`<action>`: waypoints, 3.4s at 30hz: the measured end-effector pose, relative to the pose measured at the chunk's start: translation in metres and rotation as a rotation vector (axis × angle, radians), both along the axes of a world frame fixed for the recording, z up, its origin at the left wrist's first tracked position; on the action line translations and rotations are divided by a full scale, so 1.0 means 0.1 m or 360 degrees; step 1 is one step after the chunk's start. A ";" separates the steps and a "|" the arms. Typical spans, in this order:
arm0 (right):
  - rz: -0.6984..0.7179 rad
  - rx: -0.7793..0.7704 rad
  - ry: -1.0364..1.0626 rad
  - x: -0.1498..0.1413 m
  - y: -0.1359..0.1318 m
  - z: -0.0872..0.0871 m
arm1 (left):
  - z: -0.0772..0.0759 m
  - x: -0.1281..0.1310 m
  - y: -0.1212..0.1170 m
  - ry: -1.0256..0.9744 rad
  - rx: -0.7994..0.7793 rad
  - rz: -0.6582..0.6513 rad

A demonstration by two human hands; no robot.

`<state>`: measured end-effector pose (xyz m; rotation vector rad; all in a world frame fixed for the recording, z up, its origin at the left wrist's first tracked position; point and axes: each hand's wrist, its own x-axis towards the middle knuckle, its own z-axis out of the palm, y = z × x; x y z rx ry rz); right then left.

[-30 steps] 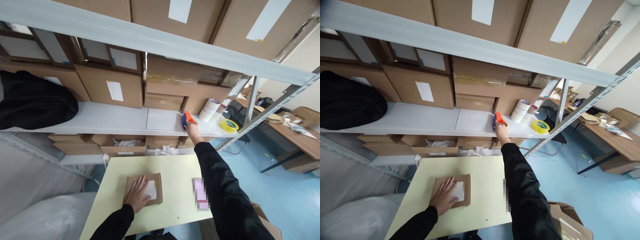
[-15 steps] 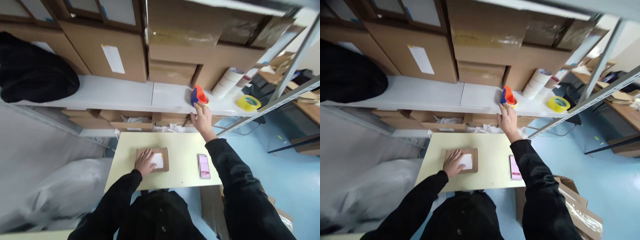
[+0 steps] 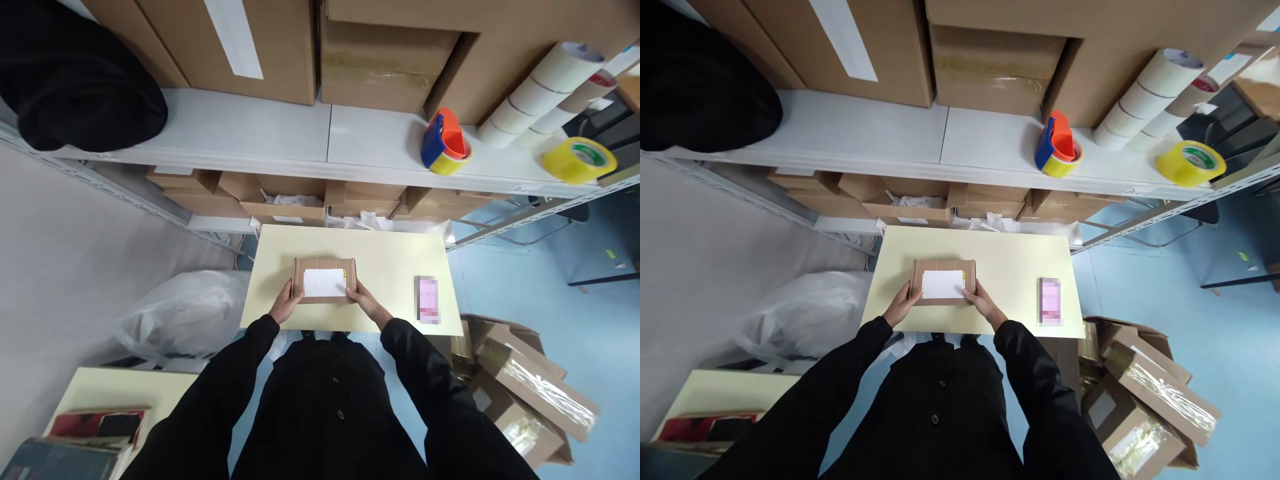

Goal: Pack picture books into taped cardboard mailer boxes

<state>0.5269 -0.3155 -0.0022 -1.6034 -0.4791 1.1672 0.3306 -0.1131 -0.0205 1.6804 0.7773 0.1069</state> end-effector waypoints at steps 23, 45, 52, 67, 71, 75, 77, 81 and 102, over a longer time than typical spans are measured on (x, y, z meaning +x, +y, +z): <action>-0.0064 -0.0252 -0.0407 -0.24 -0.22 -0.21 | -0.11 -0.25 0.16 0.0033 0.0013 -0.0206; -0.0255 -0.0177 -0.0201 0.44 -0.68 0.20 | 0.14 0.53 -0.41 -0.0093 0.0051 0.0310; -0.0149 -0.0148 -0.0257 0.45 -0.67 0.08 | 0.09 0.58 -0.47 -0.0103 -0.0029 0.0398; -0.0081 -0.0060 -0.0377 0.27 -0.81 -0.22 | 0.05 0.29 -0.43 -0.0188 -0.0259 0.0140; -0.0216 0.0027 -0.0488 0.18 -0.75 -0.19 | -0.01 0.30 -0.40 -0.0210 -0.0177 0.0049; -0.0277 -0.0172 -0.0572 0.09 -0.76 -0.12 | 0.00 0.31 -0.36 -0.0138 -0.0102 -0.0020; -0.0299 -0.0203 -0.0554 0.03 -0.78 -0.06 | 0.03 0.30 -0.33 -0.0108 -0.0093 -0.0071; -0.0392 -0.0109 -0.0431 -0.13 -0.82 0.12 | 0.15 0.30 -0.31 -0.0080 -0.0065 -0.0167; -0.2221 -0.0342 -0.0554 -0.71 -3.88 0.53 | 0.84 2.19 -3.22 -0.0311 0.0039 -0.1431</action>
